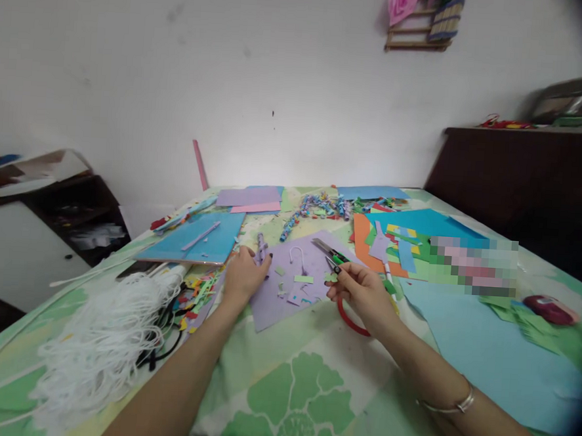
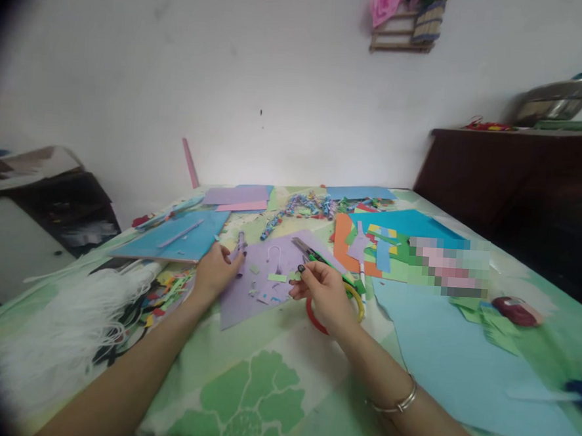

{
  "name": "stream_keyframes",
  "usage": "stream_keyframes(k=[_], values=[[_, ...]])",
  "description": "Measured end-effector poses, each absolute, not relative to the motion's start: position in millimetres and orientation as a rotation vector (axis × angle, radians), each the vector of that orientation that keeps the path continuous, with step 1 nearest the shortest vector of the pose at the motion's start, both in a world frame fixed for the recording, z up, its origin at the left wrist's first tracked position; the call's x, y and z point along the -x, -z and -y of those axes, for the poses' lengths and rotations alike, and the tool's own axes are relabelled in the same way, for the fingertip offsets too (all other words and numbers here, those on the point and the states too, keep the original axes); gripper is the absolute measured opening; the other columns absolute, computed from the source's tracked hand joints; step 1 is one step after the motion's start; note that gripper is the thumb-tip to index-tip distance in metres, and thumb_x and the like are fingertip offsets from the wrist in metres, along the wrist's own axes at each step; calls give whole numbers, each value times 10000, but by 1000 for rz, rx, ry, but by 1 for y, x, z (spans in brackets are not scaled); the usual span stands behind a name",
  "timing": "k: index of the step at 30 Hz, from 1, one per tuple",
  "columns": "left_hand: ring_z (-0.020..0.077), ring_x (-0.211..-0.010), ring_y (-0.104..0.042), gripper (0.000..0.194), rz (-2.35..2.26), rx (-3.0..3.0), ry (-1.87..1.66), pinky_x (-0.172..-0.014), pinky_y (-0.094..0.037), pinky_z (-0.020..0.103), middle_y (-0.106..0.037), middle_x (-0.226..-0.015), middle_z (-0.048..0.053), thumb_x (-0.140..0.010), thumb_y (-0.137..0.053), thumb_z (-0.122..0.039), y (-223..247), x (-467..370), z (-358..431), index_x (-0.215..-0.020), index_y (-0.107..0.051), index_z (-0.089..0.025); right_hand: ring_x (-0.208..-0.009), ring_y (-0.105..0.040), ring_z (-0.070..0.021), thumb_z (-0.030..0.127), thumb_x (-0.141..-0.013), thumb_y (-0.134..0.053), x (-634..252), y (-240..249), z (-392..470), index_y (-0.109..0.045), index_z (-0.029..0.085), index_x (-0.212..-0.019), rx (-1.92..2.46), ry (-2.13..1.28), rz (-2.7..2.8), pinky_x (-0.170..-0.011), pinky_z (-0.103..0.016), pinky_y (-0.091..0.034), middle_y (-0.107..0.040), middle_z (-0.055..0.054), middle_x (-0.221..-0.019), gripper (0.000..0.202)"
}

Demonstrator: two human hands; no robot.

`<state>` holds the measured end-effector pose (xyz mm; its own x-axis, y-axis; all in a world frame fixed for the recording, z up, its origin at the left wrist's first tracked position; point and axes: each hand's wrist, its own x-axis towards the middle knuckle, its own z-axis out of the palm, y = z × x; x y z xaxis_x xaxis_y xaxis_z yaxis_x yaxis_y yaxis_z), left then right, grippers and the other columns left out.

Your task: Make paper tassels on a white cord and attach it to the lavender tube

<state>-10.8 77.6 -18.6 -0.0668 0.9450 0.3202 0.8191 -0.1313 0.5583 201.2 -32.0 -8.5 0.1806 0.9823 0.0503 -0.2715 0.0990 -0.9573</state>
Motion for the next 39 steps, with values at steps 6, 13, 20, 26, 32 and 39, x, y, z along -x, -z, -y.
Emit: stream_keyframes(k=[6, 13, 20, 26, 32, 39], values=[[355, -905, -647, 220, -2065, -2023, -756, -734, -451, 388, -694, -827, 170, -733, -578, -390, 31, 13, -86, -695, -597, -174, -564, -699, -170, 464, -510, -863, -203, 7, 30, -586, 172, -686, 980, -1190, 826, -543, -252, -558, -659, -4, -560, 439], [261, -796, -643, 144, -1977, -2023, -968, -709, -452, 324, -674, -742, 97, -728, -568, -321, 27, 18, -90, -670, -553, -191, -610, -714, -178, 283, -563, -853, -209, 2, 30, -643, 160, -738, 954, -1198, 787, -588, -257, -575, -688, -24, -601, 299], [146, -641, -566, 93, -1518, -2188, -1347, -636, -446, 243, -585, -710, -4, -740, -521, -290, 15, -3, -48, -764, -470, -217, -668, -702, -175, 233, -564, -829, -215, -13, 36, -682, 168, -753, 864, -1166, 768, -663, -288, -565, -697, -27, -671, 248], [120, -486, -459, 102, -1102, -2410, -1336, -561, -395, 245, -493, -561, -40, -695, -586, -252, 22, -22, -6, -686, -490, -221, -622, -638, -125, 239, -564, -818, -217, -23, 41, -714, 172, -765, 811, -1055, 744, -634, -263, -518, -677, -6, -713, 237], [114, -452, -440, 123, -967, -2395, -1382, -509, -355, 237, -515, -554, -40, -684, -629, -187, 26, -26, 0, -709, -514, -224, -738, -612, -124, 183, -570, -791, -219, -19, 39, -726, 194, -746, 815, -916, 688, -710, -256, -485, -702, -15, -831, 188], [108, -462, -435, 145, -880, -2339, -1381, -505, -346, 230, -501, -560, -47, -697, -640, -183, 26, -29, 10, -714, -502, -222, -703, -642, -135, 210, -569, -808, -219, -14, 35, -698, 195, -730, 782, -876, 654, -751, -297, -529, -695, -2, -728, 196]])
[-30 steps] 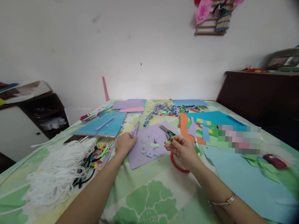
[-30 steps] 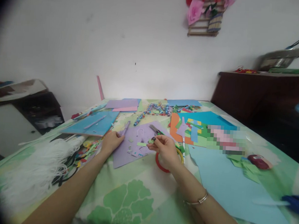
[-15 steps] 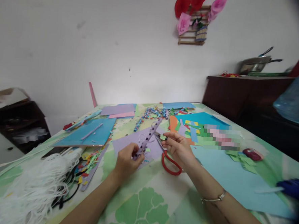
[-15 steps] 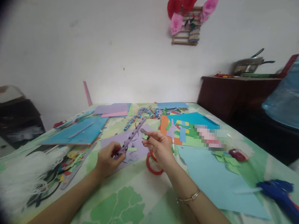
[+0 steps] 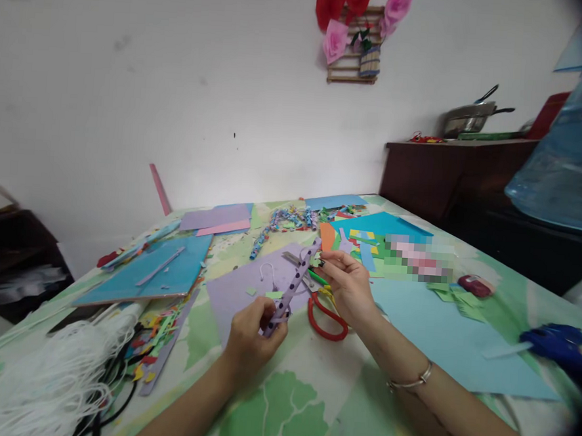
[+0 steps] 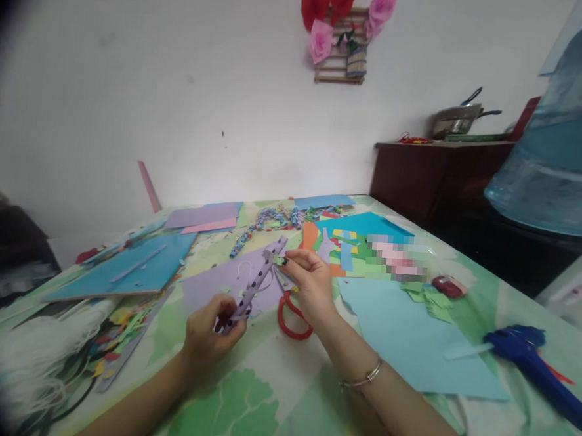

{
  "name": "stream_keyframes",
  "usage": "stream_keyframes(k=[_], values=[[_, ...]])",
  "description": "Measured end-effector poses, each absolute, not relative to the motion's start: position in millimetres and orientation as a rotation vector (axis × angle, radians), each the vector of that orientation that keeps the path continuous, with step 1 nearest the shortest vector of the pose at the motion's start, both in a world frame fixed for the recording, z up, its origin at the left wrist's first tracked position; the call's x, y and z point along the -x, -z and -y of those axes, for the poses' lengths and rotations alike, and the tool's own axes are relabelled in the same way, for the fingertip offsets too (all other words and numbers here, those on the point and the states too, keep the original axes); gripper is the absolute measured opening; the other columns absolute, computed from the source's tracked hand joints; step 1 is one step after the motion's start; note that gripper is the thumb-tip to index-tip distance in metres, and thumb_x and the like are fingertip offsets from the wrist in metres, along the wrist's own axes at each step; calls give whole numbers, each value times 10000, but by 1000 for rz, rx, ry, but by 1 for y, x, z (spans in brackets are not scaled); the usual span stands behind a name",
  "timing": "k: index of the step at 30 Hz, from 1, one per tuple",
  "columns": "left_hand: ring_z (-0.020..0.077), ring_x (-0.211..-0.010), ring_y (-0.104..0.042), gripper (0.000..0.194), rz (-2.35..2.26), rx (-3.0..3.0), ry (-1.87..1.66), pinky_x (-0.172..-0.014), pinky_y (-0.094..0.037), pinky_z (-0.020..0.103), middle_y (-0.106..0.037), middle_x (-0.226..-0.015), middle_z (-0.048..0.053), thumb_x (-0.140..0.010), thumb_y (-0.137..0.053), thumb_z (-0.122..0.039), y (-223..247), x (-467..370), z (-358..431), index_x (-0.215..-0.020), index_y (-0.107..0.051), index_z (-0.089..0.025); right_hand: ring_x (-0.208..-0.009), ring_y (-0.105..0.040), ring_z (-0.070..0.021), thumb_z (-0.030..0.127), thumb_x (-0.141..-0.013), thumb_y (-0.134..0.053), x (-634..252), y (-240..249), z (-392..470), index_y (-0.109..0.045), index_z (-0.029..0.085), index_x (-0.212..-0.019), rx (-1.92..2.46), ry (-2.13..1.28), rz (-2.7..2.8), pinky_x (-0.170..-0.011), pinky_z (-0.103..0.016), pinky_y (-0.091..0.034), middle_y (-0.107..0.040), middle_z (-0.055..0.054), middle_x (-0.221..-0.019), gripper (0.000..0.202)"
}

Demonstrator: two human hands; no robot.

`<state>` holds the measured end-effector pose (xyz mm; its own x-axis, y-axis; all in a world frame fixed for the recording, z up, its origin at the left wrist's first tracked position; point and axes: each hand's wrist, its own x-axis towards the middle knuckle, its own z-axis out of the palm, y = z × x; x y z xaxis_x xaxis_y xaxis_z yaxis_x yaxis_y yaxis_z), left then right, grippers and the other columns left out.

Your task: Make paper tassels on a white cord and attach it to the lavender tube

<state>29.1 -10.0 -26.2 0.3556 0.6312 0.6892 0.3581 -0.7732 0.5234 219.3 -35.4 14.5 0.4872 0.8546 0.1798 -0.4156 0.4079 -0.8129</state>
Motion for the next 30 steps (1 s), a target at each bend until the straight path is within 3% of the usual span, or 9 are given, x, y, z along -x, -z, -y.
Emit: stream_keyframes(k=[8, 30], values=[[99, -483, -399, 168, -876, -2296, -1255, -510, -322, 220, -433, -569, -62, -674, -605, -158, 27, -33, 8, -707, -452, -218, -655, -712, -186, 246, -551, -845, -220, -15, 36, -661, 177, -754, 788, -878, 662, -759, -362, -594, -732, -17, -723, 282], [94, -500, -366, 175, -760, -2616, -1260, -503, -306, 197, -375, -588, -72, -710, -531, -99, 35, -29, 1, -726, -397, -210, -674, -733, -214, 234, -598, -801, -223, -18, 38, -600, 172, -782, 933, -856, 721, -656, -304, -611, -727, -12, -669, 279]])
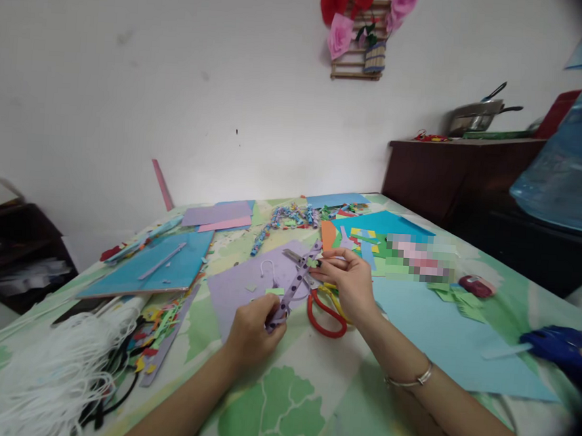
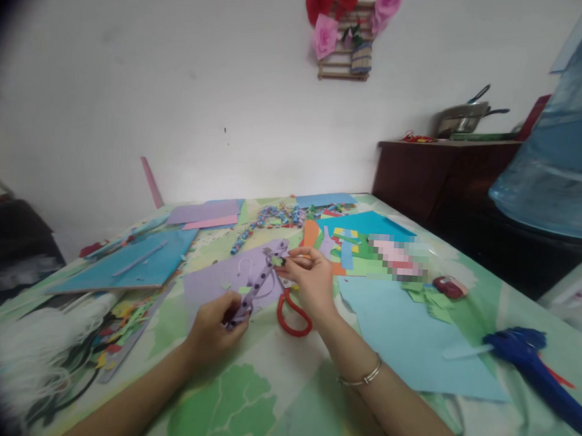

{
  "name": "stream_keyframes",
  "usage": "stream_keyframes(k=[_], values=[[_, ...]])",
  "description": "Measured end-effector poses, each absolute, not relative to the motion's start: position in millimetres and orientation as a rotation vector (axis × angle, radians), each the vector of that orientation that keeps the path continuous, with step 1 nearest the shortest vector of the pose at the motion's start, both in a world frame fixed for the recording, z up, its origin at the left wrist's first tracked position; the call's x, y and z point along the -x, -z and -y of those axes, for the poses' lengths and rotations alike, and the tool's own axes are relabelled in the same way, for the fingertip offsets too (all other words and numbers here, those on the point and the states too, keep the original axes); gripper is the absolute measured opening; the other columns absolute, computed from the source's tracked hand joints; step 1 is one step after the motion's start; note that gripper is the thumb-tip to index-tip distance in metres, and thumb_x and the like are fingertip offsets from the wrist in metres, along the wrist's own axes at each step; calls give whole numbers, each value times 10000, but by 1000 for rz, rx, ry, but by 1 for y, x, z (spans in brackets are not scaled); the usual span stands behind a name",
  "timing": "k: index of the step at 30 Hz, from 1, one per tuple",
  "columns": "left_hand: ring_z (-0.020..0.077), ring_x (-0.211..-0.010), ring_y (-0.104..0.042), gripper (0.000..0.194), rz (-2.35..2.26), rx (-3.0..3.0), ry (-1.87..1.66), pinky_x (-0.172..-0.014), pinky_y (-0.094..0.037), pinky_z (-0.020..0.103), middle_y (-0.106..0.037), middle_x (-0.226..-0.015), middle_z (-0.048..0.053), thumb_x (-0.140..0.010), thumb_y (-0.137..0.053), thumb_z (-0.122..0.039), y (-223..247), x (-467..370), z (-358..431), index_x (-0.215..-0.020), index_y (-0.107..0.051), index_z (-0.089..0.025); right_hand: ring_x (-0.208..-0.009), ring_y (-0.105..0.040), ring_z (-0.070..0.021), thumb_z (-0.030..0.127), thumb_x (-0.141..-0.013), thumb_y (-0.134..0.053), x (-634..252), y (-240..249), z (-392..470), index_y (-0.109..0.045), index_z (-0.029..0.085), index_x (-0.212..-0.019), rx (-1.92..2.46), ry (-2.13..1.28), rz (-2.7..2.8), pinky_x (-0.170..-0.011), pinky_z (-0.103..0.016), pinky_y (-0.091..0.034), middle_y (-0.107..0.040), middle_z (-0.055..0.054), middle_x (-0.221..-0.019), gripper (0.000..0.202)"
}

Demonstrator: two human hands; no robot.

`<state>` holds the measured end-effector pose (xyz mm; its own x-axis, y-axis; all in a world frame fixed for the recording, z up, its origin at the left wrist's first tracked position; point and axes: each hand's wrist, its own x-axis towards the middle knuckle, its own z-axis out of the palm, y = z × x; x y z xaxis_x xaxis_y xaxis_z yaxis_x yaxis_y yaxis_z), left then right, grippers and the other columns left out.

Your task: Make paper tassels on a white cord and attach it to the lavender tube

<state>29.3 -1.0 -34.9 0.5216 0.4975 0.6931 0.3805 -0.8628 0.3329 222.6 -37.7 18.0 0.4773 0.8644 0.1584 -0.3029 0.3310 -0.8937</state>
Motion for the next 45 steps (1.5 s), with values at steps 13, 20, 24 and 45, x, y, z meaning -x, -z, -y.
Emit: stream_keyframes(k=[13, 20, 24, 45], values=[[93, -514, -374, 123, -730, -2631, -1233, -519, -309, 200, -415, -599, -59, -726, -528, -96, 35, -28, 2, -729, -452, -193, -670, -733, -213, 228, -582, -806, -223, -19, 39, -613, 171, -758, 916, -873, 723, -643, -293, -603, -718, -6, -674, 268], [97, -519, -350, 158, -854, -2464, -1160, -525, -288, 207, -362, -594, -71, -682, -508, -113, 31, -30, 1, -721, -389, -210, -644, -727, -202, 216, -591, -782, -223, -21, 40, -607, 178, -746, 936, -863, 731, -644, -287, -584, -720, -4, -657, 237], [109, -540, -370, 163, -1020, -2355, -919, -536, -279, 224, -368, -595, -68, -652, -491, -138, 27, -29, -4, -718, -365, -216, -587, -709, -177, 207, -586, -776, -222, -22, 41, -615, 177, -744, 957, -863, 765, -591, -245, -547, -710, 0, -615, 227], [108, -596, -539, 108, -624, -1934, -1246, -485, -440, 184, -569, -691, 15, -765, -651, -223, -2, -20, 5, -706, -600, -149, -636, -677, -168, 211, -713, -709, -177, 3, 62, -670, 205, -758, 1068, -532, 1240, -603, -266, -546, -703, -21, -692, 59]])
